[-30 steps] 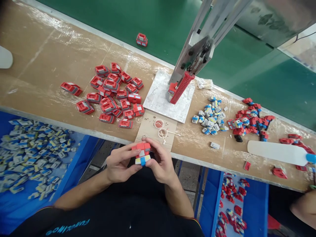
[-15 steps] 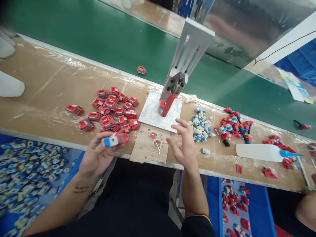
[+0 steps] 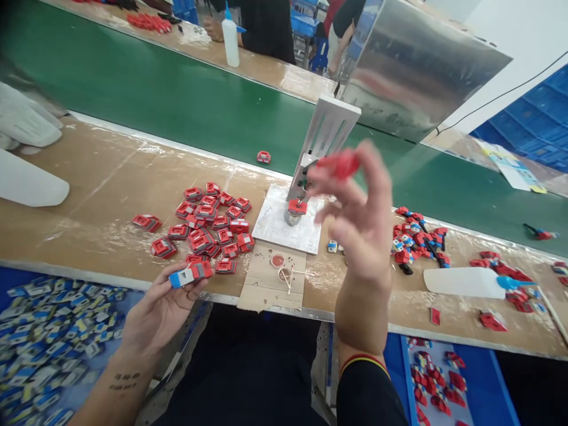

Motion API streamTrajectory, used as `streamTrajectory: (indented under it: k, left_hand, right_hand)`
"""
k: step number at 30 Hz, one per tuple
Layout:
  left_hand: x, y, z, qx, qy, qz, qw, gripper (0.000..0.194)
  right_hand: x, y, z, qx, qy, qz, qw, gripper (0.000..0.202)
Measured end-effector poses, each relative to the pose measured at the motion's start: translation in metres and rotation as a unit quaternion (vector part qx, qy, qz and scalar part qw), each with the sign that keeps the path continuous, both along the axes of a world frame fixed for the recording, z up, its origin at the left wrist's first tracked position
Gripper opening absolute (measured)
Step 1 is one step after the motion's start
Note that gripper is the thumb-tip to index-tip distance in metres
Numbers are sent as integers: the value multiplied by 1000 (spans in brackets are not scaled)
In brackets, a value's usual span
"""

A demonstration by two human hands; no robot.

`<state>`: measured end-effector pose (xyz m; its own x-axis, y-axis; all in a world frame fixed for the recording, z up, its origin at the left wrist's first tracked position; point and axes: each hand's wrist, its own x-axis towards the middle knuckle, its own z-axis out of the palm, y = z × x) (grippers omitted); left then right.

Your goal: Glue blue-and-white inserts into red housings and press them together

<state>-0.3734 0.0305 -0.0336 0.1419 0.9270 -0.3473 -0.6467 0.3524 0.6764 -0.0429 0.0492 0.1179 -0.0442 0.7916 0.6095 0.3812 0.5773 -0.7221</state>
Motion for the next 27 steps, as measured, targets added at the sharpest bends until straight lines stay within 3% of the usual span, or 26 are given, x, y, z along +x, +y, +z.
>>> streamTrajectory:
  k: [2, 4, 6, 8, 11, 14, 17, 20, 24, 27]
  left_hand:
    - [3, 3, -1, 4, 0, -9, 1000, 40]
    - [7, 5, -3, 9, 5, -9, 1000, 41]
    - [8, 4, -4, 9, 14, -3, 1000, 43]
    - [7, 5, -3, 4, 23, 2, 1000, 48]
    - [4, 10, 0, -16, 26, -18, 999, 63]
    - [2, 16, 0, -34, 32, -36, 998, 64]
    - [-2, 19, -4, -50, 45, -25, 997, 61]
    - [-4, 21, -7, -73, 58, -19, 995, 63]
    - [9, 26, 5, -76, 81, -52, 992, 67]
    - [29, 35, 15, -17, 89, -43, 995, 55]
  right_hand:
    - [8, 26, 18, 20, 5, -43, 999, 78]
    - [19, 45, 9, 48, 18, -135, 990, 64]
    - [28, 53, -24, 42, 33, -232, 971, 48]
    - [30, 52, -72, -61, 28, -269, 961, 48]
    - [23, 53, -136, -159, 21, -246, 956, 61]
    - [22, 52, -166, -212, 30, -206, 955, 61]
    - [49, 44, -163, -245, 35, -176, 953, 62]
    - [106, 53, -143, -274, 12, -206, 939, 62]
    - [175, 133, -119, -302, -82, -284, 906, 43]
    - [187, 196, -120, -331, -160, -296, 882, 33]
